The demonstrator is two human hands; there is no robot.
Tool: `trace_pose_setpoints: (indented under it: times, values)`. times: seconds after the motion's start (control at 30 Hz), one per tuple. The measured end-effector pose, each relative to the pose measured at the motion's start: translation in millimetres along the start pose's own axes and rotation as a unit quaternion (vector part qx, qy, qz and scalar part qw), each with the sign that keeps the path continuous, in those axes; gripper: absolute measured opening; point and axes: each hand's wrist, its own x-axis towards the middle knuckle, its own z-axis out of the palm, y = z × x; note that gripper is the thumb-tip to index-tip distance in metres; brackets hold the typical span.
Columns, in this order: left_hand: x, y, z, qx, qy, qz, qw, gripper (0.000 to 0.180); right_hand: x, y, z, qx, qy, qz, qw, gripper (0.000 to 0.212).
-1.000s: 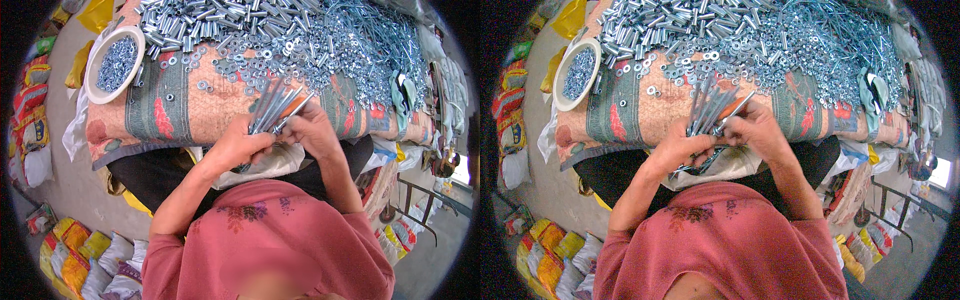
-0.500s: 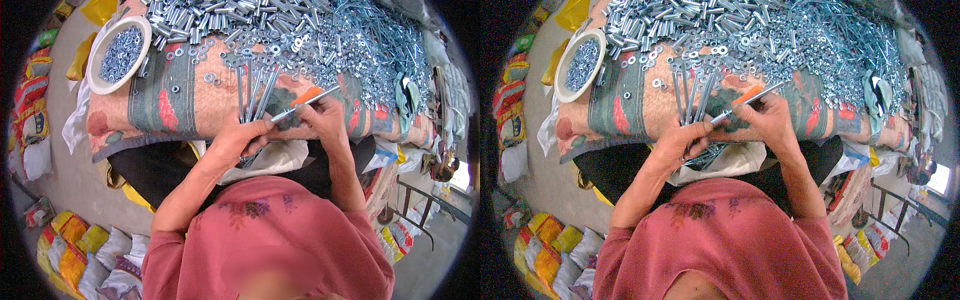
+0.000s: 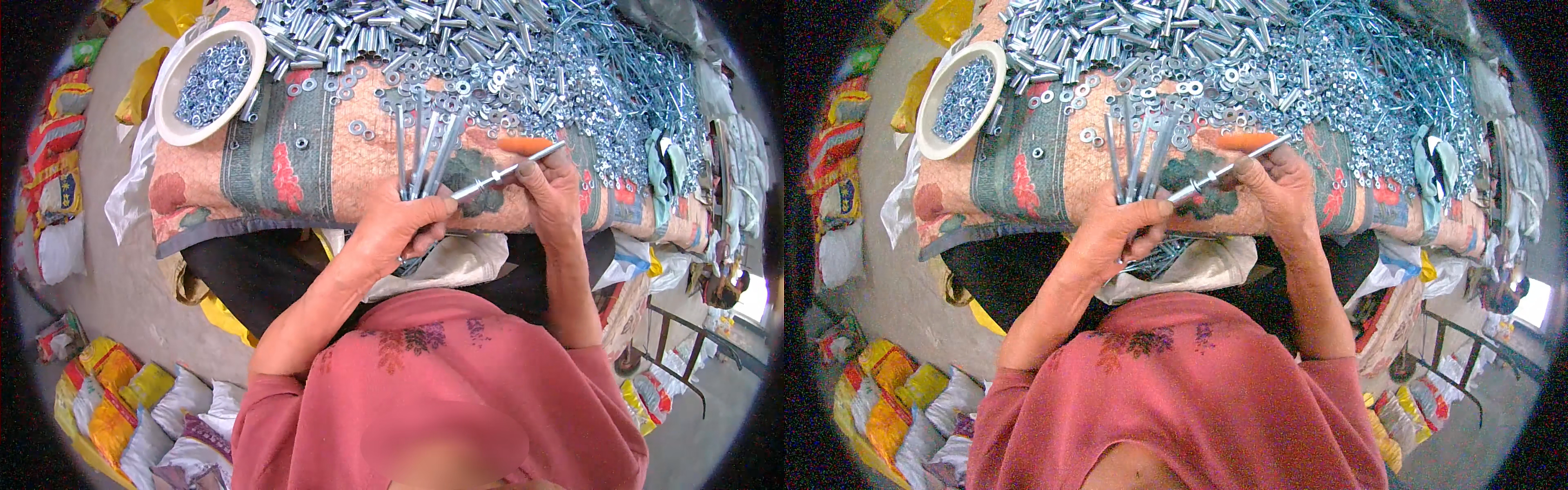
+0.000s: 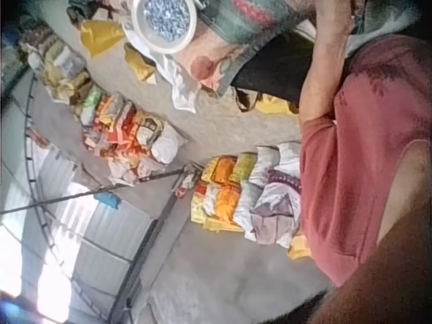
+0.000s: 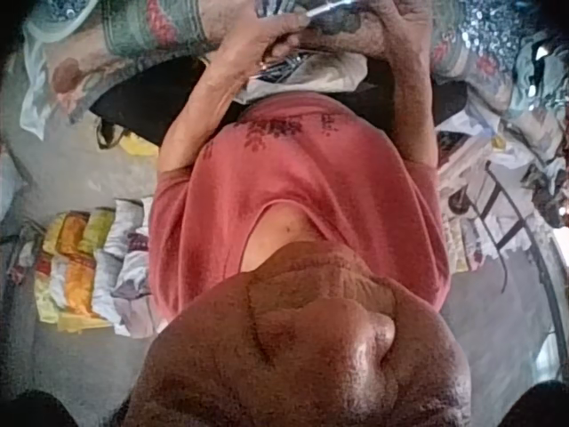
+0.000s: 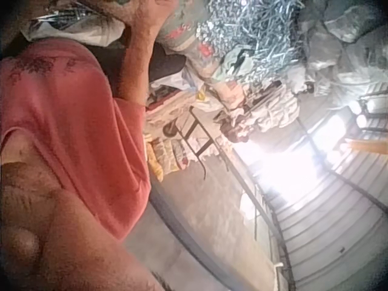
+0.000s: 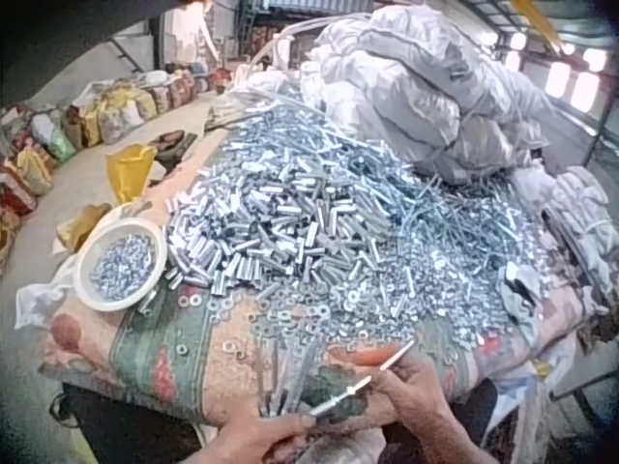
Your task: The person assembles hardware fasteners by picking up metal rods, sliding washers onto them, and screwing nuts onto the ends by hand.
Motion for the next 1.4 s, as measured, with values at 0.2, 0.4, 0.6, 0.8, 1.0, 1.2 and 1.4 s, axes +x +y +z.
trace_pose_setpoints:
  times: [0.2,0.4,0.6,0.8,1.0,1.2,1.4]
  values:
    - [4,-3,2,0.023,-0.034,-0.010,0.999,0.015,3,-3,14,0.074,0.060,-0.026,0.995,0.030]
    - [6,0,5,0.007,-0.005,-0.016,1.000,0.014,3,0,3,0.023,-0.008,0.009,1.000,0.038]
    - [7,-2,-6,-0.028,-0.002,0.008,1.000,0.014,0,3,-20,0.031,-0.106,0.069,0.992,0.036]
    - [2,-4,-2,0.011,0.004,-0.008,1.000,0.016,-8,-3,10,-0.007,-0.058,0.105,0.993,0.020]
    - [6,-26,1,0.351,0.110,0.313,0.876,0.019,-18,8,27,-0.011,0.040,0.148,0.988,0.020]
    - [-11,4,-16,0.050,0.024,0.038,0.998,0.018,-26,-6,26,-0.087,-0.079,0.073,0.990,0.027]
    - [-2,-12,-7,-0.215,-0.111,-0.035,0.970,0.041,30,-5,15,-0.463,-0.031,-0.215,0.859,0.034]
